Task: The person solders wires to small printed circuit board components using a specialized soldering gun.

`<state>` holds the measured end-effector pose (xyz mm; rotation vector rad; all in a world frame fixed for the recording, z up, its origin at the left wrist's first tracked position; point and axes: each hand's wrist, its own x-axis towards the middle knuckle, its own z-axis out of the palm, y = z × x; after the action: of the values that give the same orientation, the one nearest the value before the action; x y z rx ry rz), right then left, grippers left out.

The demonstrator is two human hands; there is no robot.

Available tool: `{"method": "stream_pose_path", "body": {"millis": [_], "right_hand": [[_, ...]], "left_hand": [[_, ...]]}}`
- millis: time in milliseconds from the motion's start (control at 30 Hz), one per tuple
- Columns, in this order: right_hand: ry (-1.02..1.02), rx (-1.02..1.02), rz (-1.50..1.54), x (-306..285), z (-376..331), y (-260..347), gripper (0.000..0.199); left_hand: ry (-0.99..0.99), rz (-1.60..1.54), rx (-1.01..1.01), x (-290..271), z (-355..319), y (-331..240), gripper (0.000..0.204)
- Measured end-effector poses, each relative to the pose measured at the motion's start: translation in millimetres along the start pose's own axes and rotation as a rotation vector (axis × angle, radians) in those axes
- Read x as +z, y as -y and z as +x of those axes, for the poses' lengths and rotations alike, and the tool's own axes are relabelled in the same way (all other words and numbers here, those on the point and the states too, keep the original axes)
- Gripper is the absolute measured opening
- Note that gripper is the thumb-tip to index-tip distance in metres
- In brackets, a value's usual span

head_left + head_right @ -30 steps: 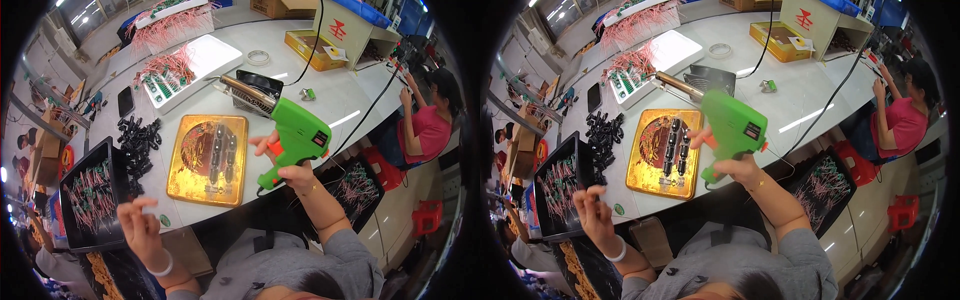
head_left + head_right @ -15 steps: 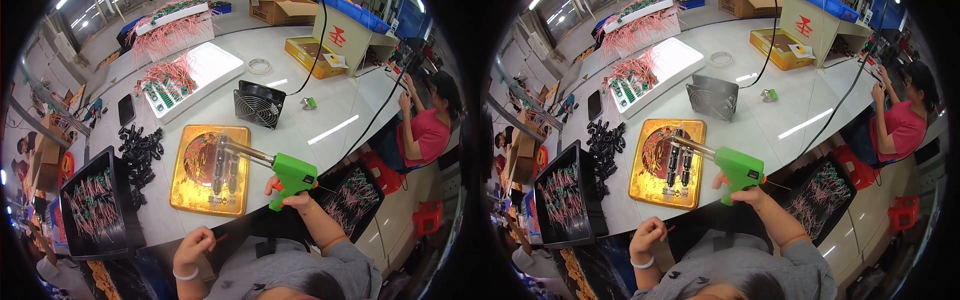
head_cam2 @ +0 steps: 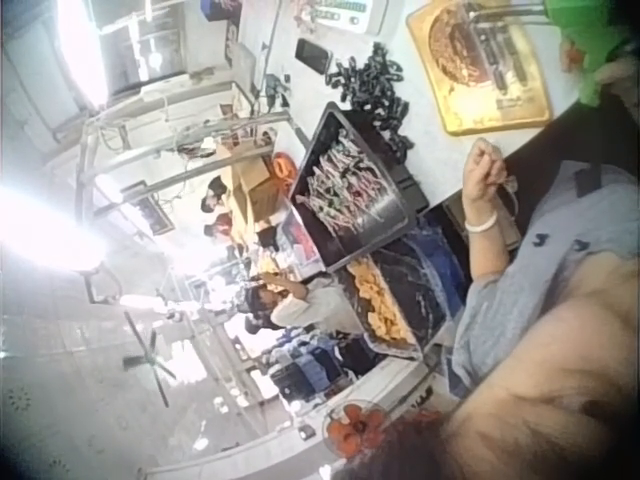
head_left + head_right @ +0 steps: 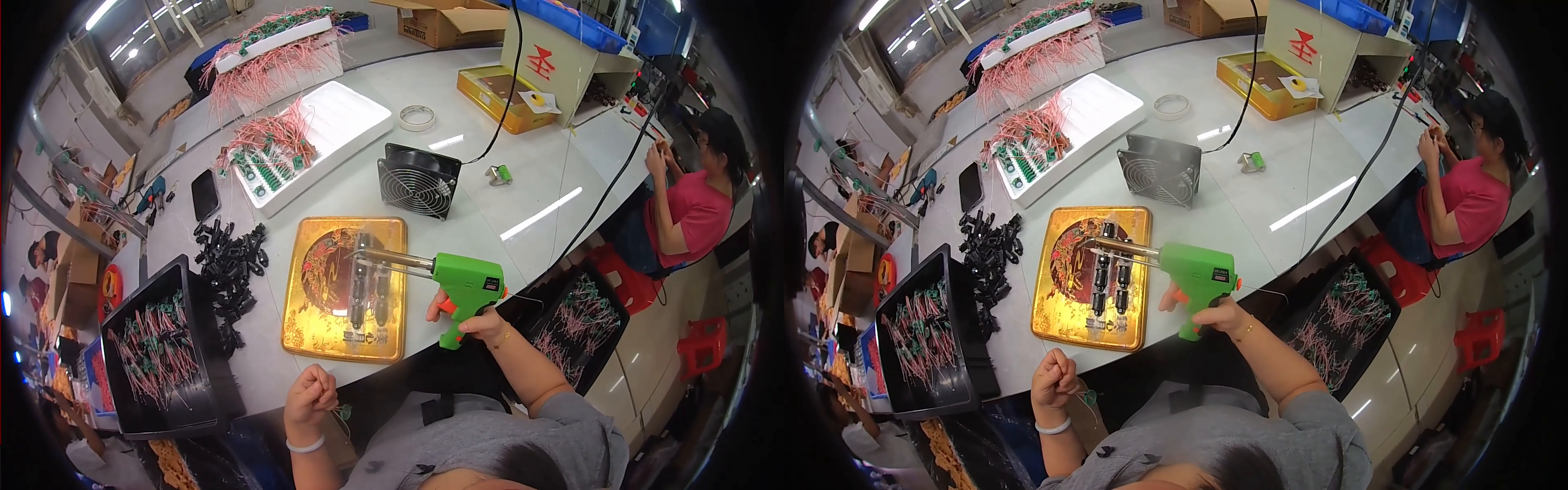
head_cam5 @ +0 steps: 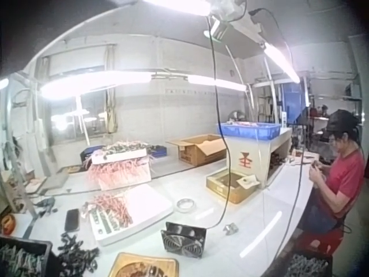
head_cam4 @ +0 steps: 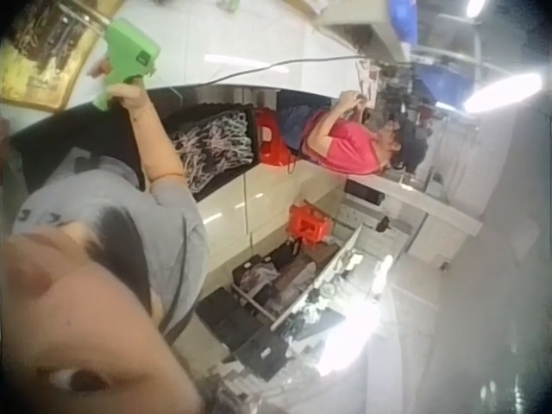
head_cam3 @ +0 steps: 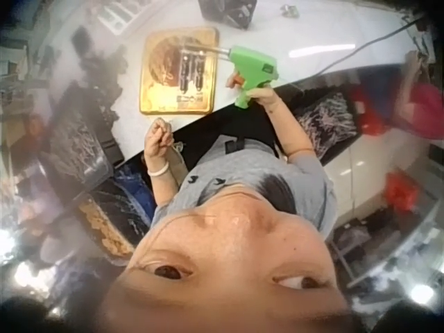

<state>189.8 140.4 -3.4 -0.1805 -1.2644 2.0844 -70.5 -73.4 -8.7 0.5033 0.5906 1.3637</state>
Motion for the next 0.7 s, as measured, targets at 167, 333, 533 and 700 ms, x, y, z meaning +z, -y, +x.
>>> {"method": "stream_pose_path", "body": {"millis": [167, 333, 533, 700], "right_hand": [[-0.026, 0.024, 0.011, 3.9, 0.5, 1.6, 0.054], [-0.029, 0.043, 0.031, 2.3, 1.8, -0.8, 0.055], [-0.090, -0.008, 0.027, 1.6, 3.5, -2.6, 0.058], [-0.122, 0.027, -0.028, 1.5, 4.1, -0.6, 0.055]], "left_hand": [[0.019, -0.139, 0.073, -3.9, -1.5, -1.2, 0.019], [0.011, -0.135, 0.070, -3.2, -0.3, -0.7, 0.020], [-0.054, -0.088, 0.057, 11.1, 3.6, -1.9, 0.017], [-0.300, 0.413, 0.067, 64.5, 0.1, -18.5, 0.010]]}}
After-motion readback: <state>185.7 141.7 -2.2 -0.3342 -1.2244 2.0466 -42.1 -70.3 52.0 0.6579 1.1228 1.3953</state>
